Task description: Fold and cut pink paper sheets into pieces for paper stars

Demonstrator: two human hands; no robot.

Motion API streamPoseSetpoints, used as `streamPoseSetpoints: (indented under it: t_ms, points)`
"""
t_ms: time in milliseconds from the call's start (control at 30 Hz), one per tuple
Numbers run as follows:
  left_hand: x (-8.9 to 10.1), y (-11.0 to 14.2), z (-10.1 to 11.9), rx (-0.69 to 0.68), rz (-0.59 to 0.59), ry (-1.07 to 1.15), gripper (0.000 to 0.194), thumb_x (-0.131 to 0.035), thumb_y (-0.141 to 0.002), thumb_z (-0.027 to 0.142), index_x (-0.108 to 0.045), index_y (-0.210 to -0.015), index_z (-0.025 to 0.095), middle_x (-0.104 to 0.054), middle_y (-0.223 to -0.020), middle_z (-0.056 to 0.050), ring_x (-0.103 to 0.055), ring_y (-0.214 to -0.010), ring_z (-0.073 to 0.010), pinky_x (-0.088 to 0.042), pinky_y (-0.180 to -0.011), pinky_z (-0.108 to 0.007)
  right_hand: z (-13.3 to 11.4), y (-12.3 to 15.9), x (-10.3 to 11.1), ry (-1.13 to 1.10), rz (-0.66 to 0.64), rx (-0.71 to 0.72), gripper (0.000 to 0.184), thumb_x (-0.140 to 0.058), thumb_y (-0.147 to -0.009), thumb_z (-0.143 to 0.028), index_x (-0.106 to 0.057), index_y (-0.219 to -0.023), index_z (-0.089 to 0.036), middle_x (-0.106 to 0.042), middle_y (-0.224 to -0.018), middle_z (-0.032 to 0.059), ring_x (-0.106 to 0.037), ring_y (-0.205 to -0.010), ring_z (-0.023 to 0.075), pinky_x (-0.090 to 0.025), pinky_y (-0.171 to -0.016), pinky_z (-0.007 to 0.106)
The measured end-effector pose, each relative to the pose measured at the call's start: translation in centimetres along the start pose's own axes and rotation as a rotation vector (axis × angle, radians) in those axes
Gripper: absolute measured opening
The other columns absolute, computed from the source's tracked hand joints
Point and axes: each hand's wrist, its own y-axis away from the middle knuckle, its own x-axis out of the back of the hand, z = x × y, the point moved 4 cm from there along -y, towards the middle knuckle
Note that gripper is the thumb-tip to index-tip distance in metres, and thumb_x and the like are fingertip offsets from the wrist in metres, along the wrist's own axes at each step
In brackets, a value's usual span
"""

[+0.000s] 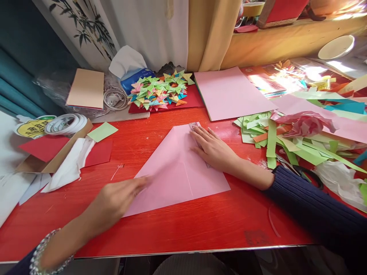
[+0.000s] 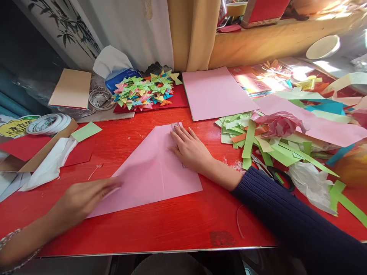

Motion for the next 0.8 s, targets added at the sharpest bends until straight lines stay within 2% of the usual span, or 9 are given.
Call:
streamPoseSetpoints:
  t_ms: [100,167,267,333,400,533,633,700,800]
  points:
    - [1.1,0.3,-2.5,0.461,0.038,0.182,0.026,-0.046,-0.094,0.030,-0.067,-0.111,0.028,-0.074,-0.097,0.003,-0.072,-0.076,-0.0193,-0.059,-0.060,-0.026,0.1,0.0,0.1,-0.047,0.024,-0.005,0.055,-0.033,-0.097,-0.031,-0.032,-0.145,-0.004,-0.026,-0.153,0.0162,-0.019,-0.143,0.0240,-0.018,-0.117,0.044]
    - [1.3,0.8,-3.2,0.634,0.031,0.309,0.031,-0.043,-0.095,0.035,-0.066,-0.114,0.027,-0.073,-0.100,0.000,-0.071,-0.082,-0.0225,-0.059,-0.060,-0.028,0.1,0.0,0.1,-0.077,0.044,-0.004,0.055,-0.031,-0.097,-0.029,-0.030,-0.146,-0.004,-0.026,-0.153,0.0162,-0.019,-0.143,0.0228,-0.020,-0.117,0.044]
    - [0.5,0.7,-2.4,0.488,-0.059,0.242,0.047,-0.046,-0.092,0.047,-0.049,-0.135,0.027,-0.062,-0.126,-0.008,-0.064,-0.107,-0.0300,-0.060,-0.074,-0.036,0.0,0.1,0.2,-0.096,0.070,-0.018,0.058,-0.032,-0.096,-0.030,-0.027,-0.146,-0.004,-0.026,-0.153,0.0171,-0.019,-0.143,0.0228,-0.021,-0.117,0.045]
    - [-0.8,0.4,-1.1,0.276,-0.174,0.024,0.075,-0.055,-0.082,0.060,-0.034,-0.145,0.025,-0.038,-0.147,-0.014,-0.042,-0.130,-0.0377,-0.052,-0.092,-0.050,-0.4,0.2,0.1,-0.088,0.084,-0.023,0.060,-0.034,-0.095,-0.031,-0.026,-0.146,-0.002,-0.027,-0.152,0.0186,-0.020,-0.143,0.0235,-0.022,-0.116,0.045]
    - [-2.0,0.1,0.1,0.125,-0.236,-0.152,0.089,-0.057,-0.077,0.065,-0.026,-0.148,0.022,-0.020,-0.154,-0.016,-0.023,-0.139,-0.0391,-0.040,-0.102,-0.057,-0.9,0.3,0.0,-0.062,0.085,-0.003,0.058,-0.033,-0.096,-0.032,-0.029,-0.145,-0.002,-0.029,-0.151,0.0192,-0.024,-0.142,0.0240,-0.023,-0.116,0.045]
    - [-2.4,-0.5,1.9,-0.059,-0.172,-0.289,0.067,-0.052,-0.089,0.047,-0.031,-0.146,0.016,-0.032,-0.151,-0.013,-0.026,-0.140,-0.0306,-0.038,-0.109,-0.047,-0.5,0.3,-0.1,0.041,0.112,-0.040,0.048,-0.028,-0.097,-0.028,-0.046,-0.136,-0.006,-0.039,-0.146,0.0182,-0.029,-0.140,0.0271,-0.022,-0.115,0.049]
    - [-1.5,-0.3,2.6,-0.151,-0.095,-0.346,0.052,-0.044,-0.095,0.022,-0.031,-0.145,0.013,-0.044,-0.145,-0.010,-0.033,-0.138,-0.0256,-0.039,-0.110,-0.040,0.9,0.3,0.5,0.097,0.200,-0.157,0.046,-0.031,-0.096,-0.022,-0.049,-0.132,-0.001,-0.034,-0.148,0.0234,-0.021,-0.142,0.0318,-0.023,-0.113,0.053]
    - [-0.9,0.1,2.6,-0.125,-0.070,-0.331,0.050,-0.037,-0.093,0.007,-0.035,-0.143,0.016,-0.050,-0.140,-0.007,-0.043,-0.132,-0.0218,-0.044,-0.105,-0.036,1.0,0.3,1.1,0.086,0.265,-0.151,0.048,-0.032,-0.095,-0.022,-0.043,-0.136,0.000,-0.026,-0.151,0.0243,-0.015,-0.143,0.0317,-0.021,-0.113,0.054]
    - [0.1,0.4,2.8,0.015,0.031,-0.238,0.046,-0.031,-0.093,0.003,-0.048,-0.132,0.019,-0.060,-0.126,-0.007,-0.058,-0.116,-0.0173,-0.052,-0.093,-0.030,-1.3,0.5,1.4,-0.006,0.252,0.011,0.063,-0.040,-0.094,-0.040,-0.031,-0.144,-0.002,-0.023,-0.153,0.0219,-0.012,-0.144,0.0309,-0.013,-0.115,0.056]
